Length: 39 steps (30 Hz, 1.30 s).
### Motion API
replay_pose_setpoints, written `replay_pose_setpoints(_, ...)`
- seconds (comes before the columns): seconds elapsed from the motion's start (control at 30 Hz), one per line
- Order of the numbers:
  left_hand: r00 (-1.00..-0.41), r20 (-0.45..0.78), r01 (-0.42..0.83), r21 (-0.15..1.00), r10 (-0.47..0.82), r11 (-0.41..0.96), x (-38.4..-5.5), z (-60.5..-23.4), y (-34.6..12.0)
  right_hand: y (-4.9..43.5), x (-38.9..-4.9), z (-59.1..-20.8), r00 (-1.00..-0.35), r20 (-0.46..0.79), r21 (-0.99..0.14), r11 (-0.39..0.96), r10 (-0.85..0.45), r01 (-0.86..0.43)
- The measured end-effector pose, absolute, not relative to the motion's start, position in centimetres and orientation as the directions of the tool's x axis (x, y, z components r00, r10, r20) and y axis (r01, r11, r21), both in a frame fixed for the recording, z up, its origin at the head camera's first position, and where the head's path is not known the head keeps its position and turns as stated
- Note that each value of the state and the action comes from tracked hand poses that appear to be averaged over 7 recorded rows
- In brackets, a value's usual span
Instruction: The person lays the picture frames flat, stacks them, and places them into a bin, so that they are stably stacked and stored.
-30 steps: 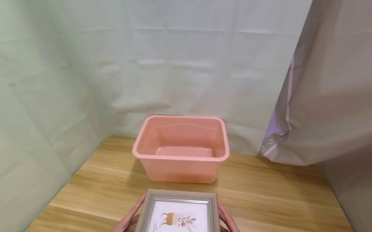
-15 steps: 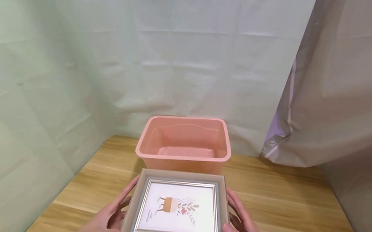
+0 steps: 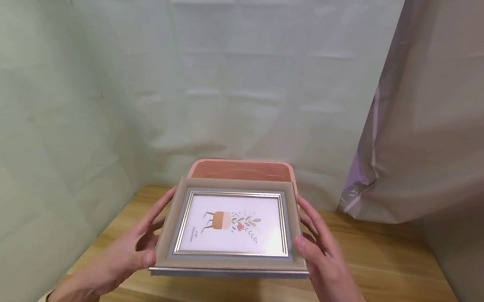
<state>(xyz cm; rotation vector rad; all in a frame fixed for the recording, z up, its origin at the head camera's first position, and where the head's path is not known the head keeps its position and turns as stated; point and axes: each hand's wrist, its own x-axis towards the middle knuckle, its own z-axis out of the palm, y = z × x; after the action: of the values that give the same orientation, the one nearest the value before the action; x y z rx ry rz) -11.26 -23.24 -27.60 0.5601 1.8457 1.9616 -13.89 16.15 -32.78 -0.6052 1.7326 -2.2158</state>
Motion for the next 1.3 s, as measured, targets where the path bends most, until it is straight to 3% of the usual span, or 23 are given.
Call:
replay_pose_setpoints(0.37, -0.89, -0.078, -0.022, 0.991, 0.449, 0.128, -18.8, -25.0, -22.8, 14.7, -20.2, -30.4, -0.886, 0.172, -0.974, -0.207, -0.431, -0.089)
replay_pose_setpoints(0.7, -0.87, -0.115, -0.104, 0.993, 0.479, 0.049, -26.1, -27.6, -23.6, 13.8, -26.5, -32.4, -0.888, 0.188, -0.956, -0.285, -0.419, -0.067)
replay_pose_setpoints(1.07, -0.901, -0.222, -0.234, 0.972, 0.374, 0.012, -30.0, -30.8, -22.9, 12.5, -30.7, -34.7, -0.923, 0.023, -0.969, -0.237, -0.383, 0.075)
replay_pose_setpoints(1.3, -0.88, -0.323, -0.325, 0.944, 0.349, 0.056, -30.9, -31.8, -22.4, 11.6, -31.4, -35.9, -0.936, -0.036, -0.969, -0.218, -0.349, 0.118)
